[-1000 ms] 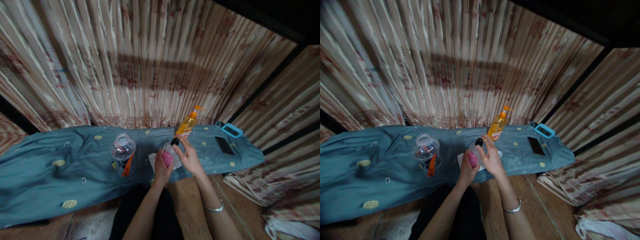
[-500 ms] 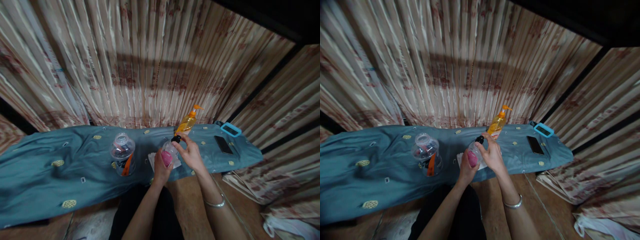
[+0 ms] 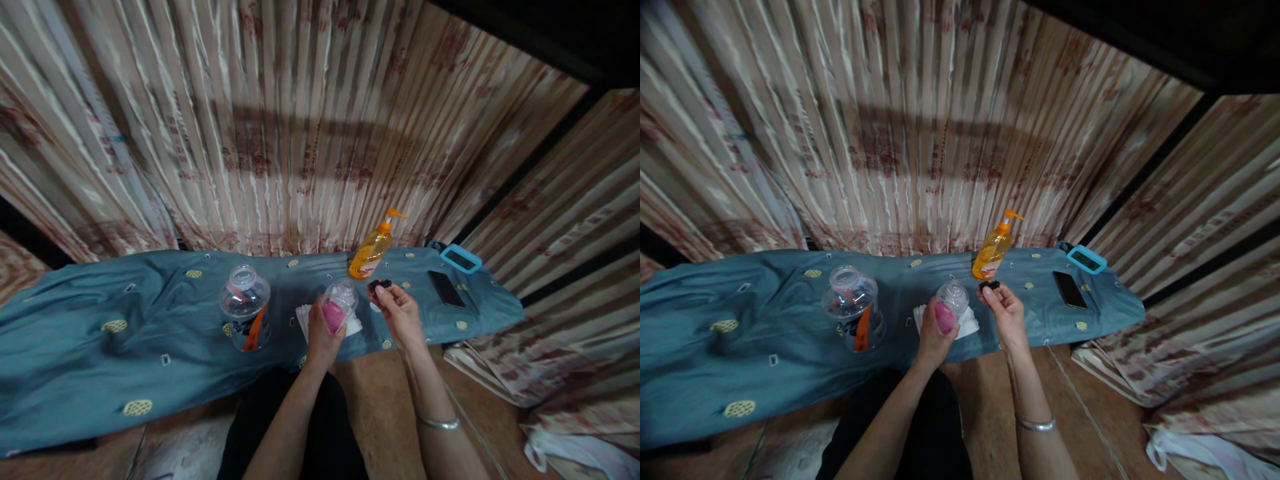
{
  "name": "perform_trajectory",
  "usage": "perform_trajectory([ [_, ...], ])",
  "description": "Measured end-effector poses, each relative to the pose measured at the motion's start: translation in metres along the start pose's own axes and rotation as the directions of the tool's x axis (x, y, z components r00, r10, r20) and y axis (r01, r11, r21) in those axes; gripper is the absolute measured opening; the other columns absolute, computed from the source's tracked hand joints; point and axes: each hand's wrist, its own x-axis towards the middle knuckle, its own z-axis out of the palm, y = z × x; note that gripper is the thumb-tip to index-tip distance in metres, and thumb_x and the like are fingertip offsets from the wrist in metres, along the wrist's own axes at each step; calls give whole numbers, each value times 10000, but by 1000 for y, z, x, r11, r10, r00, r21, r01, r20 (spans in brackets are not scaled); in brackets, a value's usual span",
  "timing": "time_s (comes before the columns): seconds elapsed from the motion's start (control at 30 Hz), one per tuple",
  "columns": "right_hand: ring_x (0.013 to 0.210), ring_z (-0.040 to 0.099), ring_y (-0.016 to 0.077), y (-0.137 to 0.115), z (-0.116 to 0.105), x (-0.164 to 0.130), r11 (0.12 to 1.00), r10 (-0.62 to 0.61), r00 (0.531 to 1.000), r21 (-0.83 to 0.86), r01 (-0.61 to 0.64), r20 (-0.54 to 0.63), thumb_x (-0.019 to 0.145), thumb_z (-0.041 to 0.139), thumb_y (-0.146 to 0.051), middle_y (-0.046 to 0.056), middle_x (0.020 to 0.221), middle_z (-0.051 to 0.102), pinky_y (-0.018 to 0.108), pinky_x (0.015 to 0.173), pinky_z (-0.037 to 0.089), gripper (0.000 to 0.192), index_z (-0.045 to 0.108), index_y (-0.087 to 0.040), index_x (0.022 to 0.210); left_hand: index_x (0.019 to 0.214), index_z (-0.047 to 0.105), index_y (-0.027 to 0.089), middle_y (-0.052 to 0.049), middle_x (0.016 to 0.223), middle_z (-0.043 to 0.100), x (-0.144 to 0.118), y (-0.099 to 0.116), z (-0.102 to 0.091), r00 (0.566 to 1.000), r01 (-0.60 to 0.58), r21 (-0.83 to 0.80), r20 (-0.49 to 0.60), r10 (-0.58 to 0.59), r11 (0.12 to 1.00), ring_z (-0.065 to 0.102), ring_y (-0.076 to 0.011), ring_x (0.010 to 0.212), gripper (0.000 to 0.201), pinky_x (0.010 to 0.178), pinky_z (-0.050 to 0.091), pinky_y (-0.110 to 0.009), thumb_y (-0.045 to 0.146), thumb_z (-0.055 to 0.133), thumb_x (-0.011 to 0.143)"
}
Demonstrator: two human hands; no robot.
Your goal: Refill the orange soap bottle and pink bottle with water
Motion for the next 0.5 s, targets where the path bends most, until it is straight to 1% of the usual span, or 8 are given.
perform_trajectory([
  [0.1,856,670,167,37,-12,-7,991,59,994,-111,-68,-90,914,661,-401,23,942,681,386,806,566,254,645,-157,982,1337,445,209,-115,1347,546,0,2,-1,1000,8,19,4,-8,1000,522,-317,1289,759,1149,379,-534,164,733,636],
  [0.17,854,664,164,61,-18,-13,972,73,987,-212,-102,-142,917,659,-385,27,970,677,382,801,563,254,640,-158,1029,1336,444,212,-113,1344,548,-1,2,0,1000,10,19,3,-10,1000,521,-316,1290,760,1153,375,-533,154,731,635],
  [0.23,870,661,171,80,-23,-19,938,68,984,-327,-119,-163,919,657,-383,32,992,673,394,817,558,267,635,-160,1063,1336,443,214,-112,1345,546,-1,3,0,1000,9,16,2,-9,1000,520,-315,1291,764,1156,373,-531,149,732,632],
  [0.37,930,658,195,101,-29,-26,827,31,988,-551,-109,-149,911,663,-398,41,1023,675,443,884,536,307,636,-171,1116,1339,441,199,-124,1351,544,-1,4,-1,1000,9,32,11,-9,999,514,-320,1299,759,1157,371,-533,151,730,639],
  [0.5,1045,640,223,111,-28,-27,726,-35,993,-685,-53,-114,910,661,-404,64,1119,668,484,955,504,305,645,-170,1105,1336,452,183,-136,1347,550,-1,5,-2,1000,15,35,16,-15,999,522,-325,1287,752,1150,380,-534,149,730,638],
])
